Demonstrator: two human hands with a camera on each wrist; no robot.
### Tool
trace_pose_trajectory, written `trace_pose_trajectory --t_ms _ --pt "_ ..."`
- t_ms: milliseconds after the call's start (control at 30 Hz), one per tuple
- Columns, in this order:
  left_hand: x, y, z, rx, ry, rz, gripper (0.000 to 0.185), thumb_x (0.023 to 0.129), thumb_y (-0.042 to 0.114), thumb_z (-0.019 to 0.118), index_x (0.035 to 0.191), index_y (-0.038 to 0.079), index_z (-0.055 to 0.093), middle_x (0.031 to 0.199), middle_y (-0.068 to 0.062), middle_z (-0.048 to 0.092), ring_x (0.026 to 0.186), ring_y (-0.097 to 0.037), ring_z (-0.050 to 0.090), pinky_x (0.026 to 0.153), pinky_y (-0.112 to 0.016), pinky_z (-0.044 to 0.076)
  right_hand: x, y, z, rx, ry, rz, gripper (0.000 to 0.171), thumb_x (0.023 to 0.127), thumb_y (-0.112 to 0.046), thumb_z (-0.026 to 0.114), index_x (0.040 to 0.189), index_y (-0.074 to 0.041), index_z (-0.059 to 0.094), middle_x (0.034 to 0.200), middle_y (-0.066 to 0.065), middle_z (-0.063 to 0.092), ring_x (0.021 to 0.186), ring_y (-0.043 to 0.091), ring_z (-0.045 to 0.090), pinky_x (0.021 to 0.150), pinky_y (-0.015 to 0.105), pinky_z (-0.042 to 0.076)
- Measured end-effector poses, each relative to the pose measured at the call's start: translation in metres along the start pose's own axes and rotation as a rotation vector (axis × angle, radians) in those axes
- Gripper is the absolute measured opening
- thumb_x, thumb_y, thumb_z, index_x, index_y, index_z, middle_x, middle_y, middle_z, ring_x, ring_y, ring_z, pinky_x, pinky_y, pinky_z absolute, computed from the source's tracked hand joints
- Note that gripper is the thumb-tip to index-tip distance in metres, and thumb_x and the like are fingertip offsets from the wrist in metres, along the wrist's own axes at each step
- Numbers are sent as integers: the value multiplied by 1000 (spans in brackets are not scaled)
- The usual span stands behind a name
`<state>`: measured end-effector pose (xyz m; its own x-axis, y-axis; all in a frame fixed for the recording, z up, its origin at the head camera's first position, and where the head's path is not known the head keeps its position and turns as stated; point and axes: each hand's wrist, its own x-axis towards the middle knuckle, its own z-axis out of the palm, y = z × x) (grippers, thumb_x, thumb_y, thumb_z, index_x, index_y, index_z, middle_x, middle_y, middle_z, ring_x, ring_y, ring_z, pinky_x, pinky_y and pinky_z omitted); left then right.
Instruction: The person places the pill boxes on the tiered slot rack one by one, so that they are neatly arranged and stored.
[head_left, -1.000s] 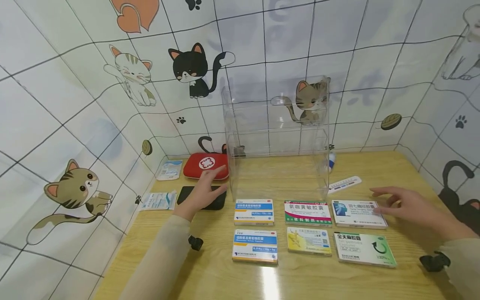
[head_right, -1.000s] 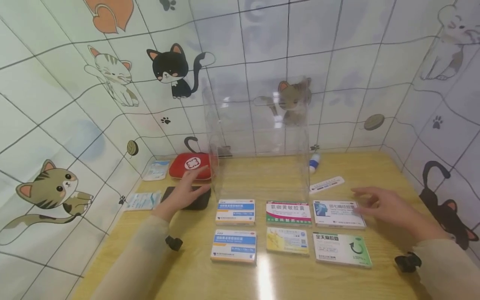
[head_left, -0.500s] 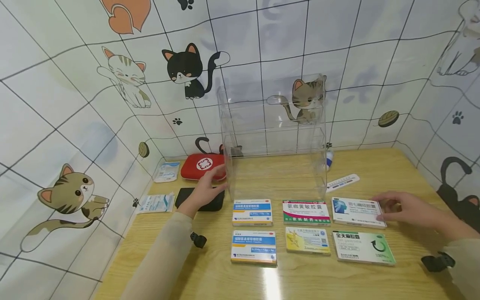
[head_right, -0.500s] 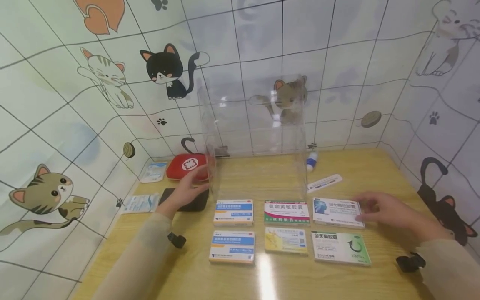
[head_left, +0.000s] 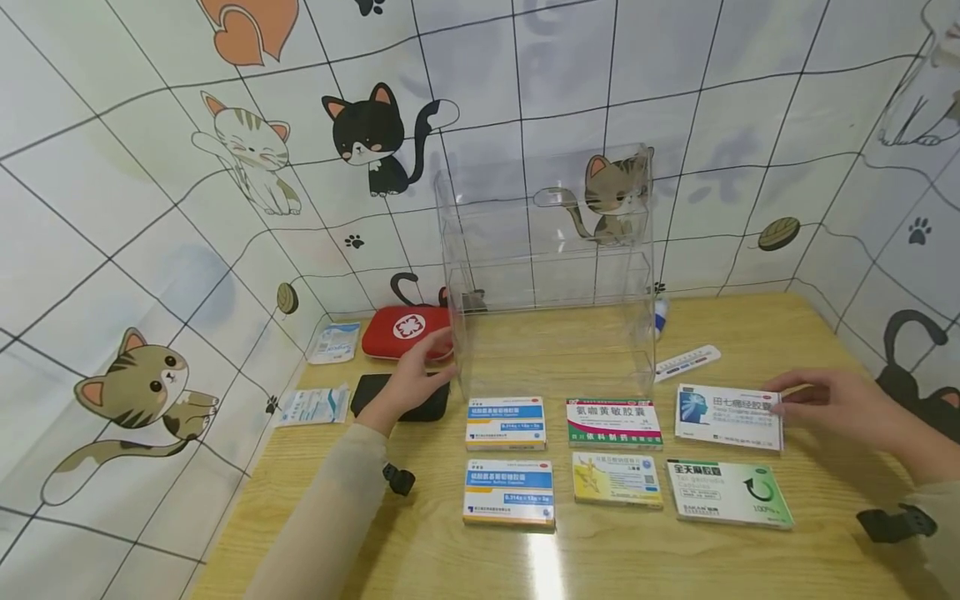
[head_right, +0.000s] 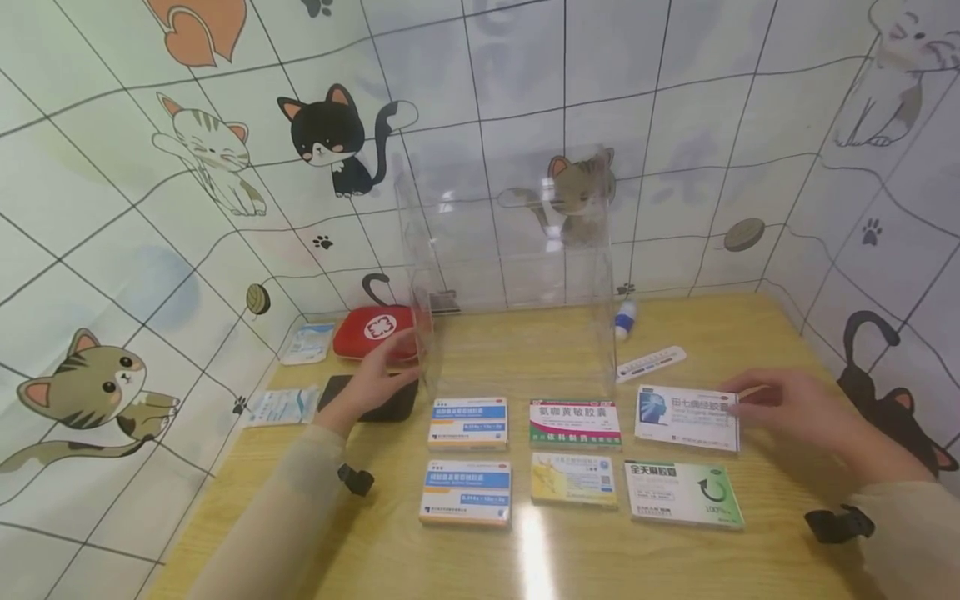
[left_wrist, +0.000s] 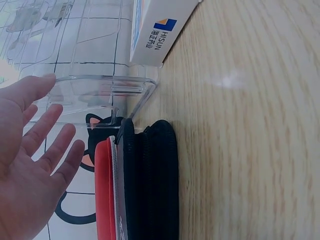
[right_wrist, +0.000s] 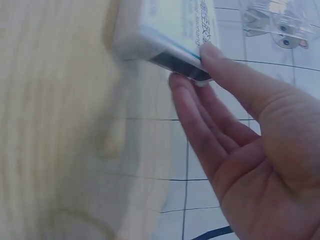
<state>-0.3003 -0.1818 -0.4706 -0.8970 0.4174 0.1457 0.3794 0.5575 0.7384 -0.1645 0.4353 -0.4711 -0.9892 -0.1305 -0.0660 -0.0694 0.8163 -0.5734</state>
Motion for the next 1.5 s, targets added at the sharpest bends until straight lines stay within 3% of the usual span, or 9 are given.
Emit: trace_pose_trajectory --t_ms 133,267,433,567,600,767,1000,1167,1500 --pt "-1 0 -1 -6 10 -3 69 95 21 76 155 28 42 147 -1 56 135 -28 54 115 -55 45 3 -8 -13 -40 110 -7 33 97 -28 73 123 -8 71 127 32 65 88 -8 65 66 21 57" --pt "-4 2 0 -8 16 -12 73 93 16 78 156 23 41 147 -3 57 135 -28 53 116 -56 44 10 -22 -27 -30 283 -30 30 98 -23 72 123 -5 70 119 33 69 82 -28 46 63 10 49" --pt "-8 3 4 10 12 -31 77 91 14 79 157 21 39 151 -4 54 139 -27 52 119 -53 42 24 -54 -54 -1 471 46 45 102 -36 64 131 -2 65 126 34 66 83 -25 47 65 11 43" --pt "-8 2 6 -1 5 -33 77 92 15 79 157 22 39 153 -3 53 140 -29 52 119 -53 41 39 -86 -78 50 576 51 47 103 -40 62 138 -10 64 135 18 68 88 -22 51 69 6 44" --pt "-7 2 7 -3 5 -33 76 92 15 79 157 23 39 153 -3 53 139 -29 52 119 -54 41 44 -94 -83 75 599 39 45 102 -40 64 138 -13 65 135 10 69 85 -28 43 66 -1 38" --pt "-4 0 9 -15 5 -30 76 92 15 79 156 26 40 154 0 52 140 -27 52 119 -55 41 65 -146 -101 215 619 23 41 99 -38 68 138 -27 66 134 -11 68 86 -22 55 66 1 43" --pt "-2 0 8 -21 4 -38 77 91 16 80 156 29 39 155 1 51 139 -26 52 119 -56 41 115 -218 -108 458 665 -145 33 95 -24 74 128 -19 72 124 -15 65 100 -2 67 81 4 52" --pt "-1 1 8 -14 5 -29 76 92 18 80 155 28 40 154 0 52 138 -26 53 118 -56 42 155 -262 -100 455 740 -222 28 96 -21 73 124 -19 74 120 -16 61 108 3 66 97 14 53" --pt "-1 0 3 -24 -10 -26 74 93 17 78 155 25 40 152 -1 52 136 -29 54 116 -54 45 209 -329 -70 307 748 -322 26 99 -21 70 123 -13 75 127 -2 62 109 9 68 99 17 54"
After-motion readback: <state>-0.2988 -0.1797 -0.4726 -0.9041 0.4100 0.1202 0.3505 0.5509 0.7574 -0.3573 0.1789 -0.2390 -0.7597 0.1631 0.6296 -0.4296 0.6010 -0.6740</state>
